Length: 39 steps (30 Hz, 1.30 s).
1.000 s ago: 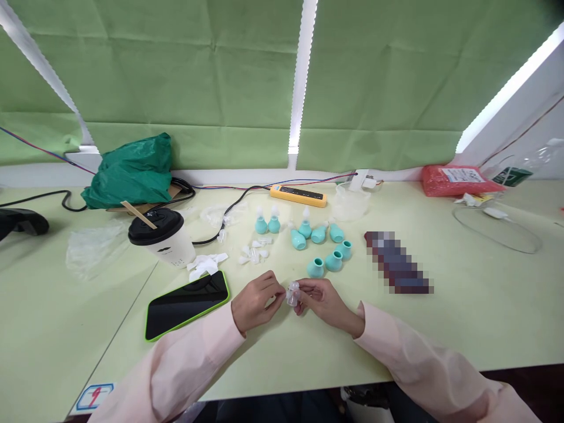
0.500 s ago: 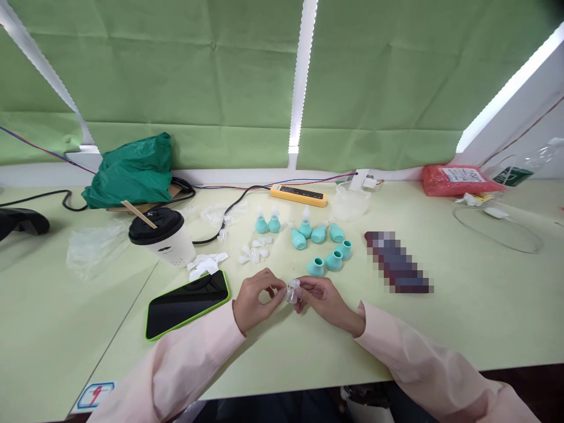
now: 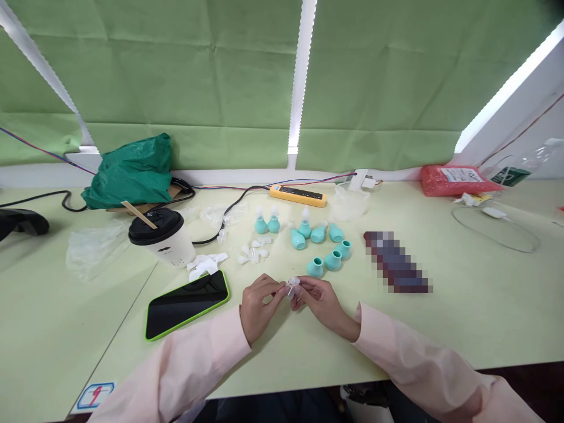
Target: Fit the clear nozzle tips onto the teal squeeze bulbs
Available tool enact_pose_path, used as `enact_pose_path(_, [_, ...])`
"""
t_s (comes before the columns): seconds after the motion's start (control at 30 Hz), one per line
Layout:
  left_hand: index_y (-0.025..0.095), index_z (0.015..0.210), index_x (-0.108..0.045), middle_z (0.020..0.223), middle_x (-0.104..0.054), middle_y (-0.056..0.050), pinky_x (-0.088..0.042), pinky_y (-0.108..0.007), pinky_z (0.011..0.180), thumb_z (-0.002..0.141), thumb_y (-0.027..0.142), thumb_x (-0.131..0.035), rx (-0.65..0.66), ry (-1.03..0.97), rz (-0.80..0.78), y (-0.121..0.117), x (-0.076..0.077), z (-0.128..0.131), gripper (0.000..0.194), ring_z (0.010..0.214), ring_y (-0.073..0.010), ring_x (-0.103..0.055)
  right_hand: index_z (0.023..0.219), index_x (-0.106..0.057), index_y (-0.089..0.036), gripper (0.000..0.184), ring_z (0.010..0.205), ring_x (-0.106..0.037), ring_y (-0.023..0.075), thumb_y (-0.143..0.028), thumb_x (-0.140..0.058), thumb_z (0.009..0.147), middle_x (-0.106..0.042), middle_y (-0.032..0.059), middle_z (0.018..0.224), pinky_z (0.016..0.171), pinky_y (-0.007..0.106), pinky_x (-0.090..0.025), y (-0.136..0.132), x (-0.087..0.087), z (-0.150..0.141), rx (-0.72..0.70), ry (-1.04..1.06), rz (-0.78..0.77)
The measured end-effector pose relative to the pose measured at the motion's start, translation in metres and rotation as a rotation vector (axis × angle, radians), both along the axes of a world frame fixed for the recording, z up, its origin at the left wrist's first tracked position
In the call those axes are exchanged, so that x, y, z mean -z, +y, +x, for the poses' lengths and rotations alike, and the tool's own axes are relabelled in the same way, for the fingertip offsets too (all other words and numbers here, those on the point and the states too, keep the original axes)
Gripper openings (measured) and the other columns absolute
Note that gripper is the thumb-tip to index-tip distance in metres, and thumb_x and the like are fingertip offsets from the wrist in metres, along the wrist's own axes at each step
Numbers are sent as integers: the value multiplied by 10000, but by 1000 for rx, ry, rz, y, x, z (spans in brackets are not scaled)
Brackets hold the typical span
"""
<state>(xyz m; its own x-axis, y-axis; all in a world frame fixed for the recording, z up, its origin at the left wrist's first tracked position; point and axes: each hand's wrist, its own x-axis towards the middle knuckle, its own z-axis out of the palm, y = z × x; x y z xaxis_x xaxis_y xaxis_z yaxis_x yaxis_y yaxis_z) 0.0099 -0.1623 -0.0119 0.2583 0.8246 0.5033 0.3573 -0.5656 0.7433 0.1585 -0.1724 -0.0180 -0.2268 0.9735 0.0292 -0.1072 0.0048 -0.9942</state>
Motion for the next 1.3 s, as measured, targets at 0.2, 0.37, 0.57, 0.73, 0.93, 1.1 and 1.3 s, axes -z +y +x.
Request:
enact_pose_path(0.2, [171, 725, -640, 681, -613, -41, -427, -271, 623, 736, 176, -513, 102, -40, -46, 3, -6, -4, 128, 662, -135, -500, 858, -558, -148, 241, 533, -536, 106, -345, -518, 726, -564, 11, 651, 535, 270, -485, 1, -4, 3, 30, 12, 17])
enact_pose_path(0.37, [162, 796, -619, 729, -592, -45, -443, -241, 588, 724, 202, -532, 96, -114, -184, 8, -12, -8, 120, 687, -128, -523, 872, -535, -151, 221, 561, -539, 108, -326, -499, 744, -553, 19, 692, 551, 279, -487, 3, -6, 5, 37, 33, 39])
enact_pose_path(0.57, [190, 774, -640, 749, -561, -44, -424, -256, 597, 690, 176, -572, 128, -24, 20, 14, -11, -10, 109, 721, -136, -494, 891, -505, -166, 197, 590, -539, 108, -297, -506, 744, -555, 23, 721, 577, 278, -479, 2, -5, 5, -6, 59, 56])
enact_pose_path(0.73, [189, 793, -635, 710, -548, -45, -407, -271, 593, 691, 134, -566, 101, 56, 209, 12, -7, -11, 135, 703, -138, -460, 869, -513, -163, 173, 610, -531, 109, -289, -499, 750, -545, 24, 723, 590, 266, -460, 3, -4, 6, -29, -4, 91])
enact_pose_path(0.93, [162, 770, -627, 681, -549, -48, -406, -260, 585, 695, 128, -563, 161, 86, 239, 16, -11, -13, 104, 689, -134, -439, 868, -519, -157, 172, 620, -529, 110, -286, -494, 757, -548, 28, 730, 613, 266, -455, 2, -5, 8, -45, -78, 120])
enact_pose_path(1.1, [160, 742, -632, 669, -562, -50, -401, -256, 597, 710, 134, -550, 269, 152, 260, 24, -14, -17, 92, 695, -136, -415, 857, -540, -147, 186, 588, -529, 108, -297, -492, 757, -562, 34, 722, 595, 265, -451, 4, -6, 10, -90, -118, 129])
enact_pose_path(1.3, [164, 751, -622, 665, -566, -47, -397, -250, 593, 732, 142, -522, 304, 194, 284, 24, -12, -18, 104, 695, -138, -398, 839, -575, -140, 227, 562, -527, 109, -330, -482, 757, -564, 33, 681, 568, 257, -445, 8, -3, 12, -139, -134, 117])
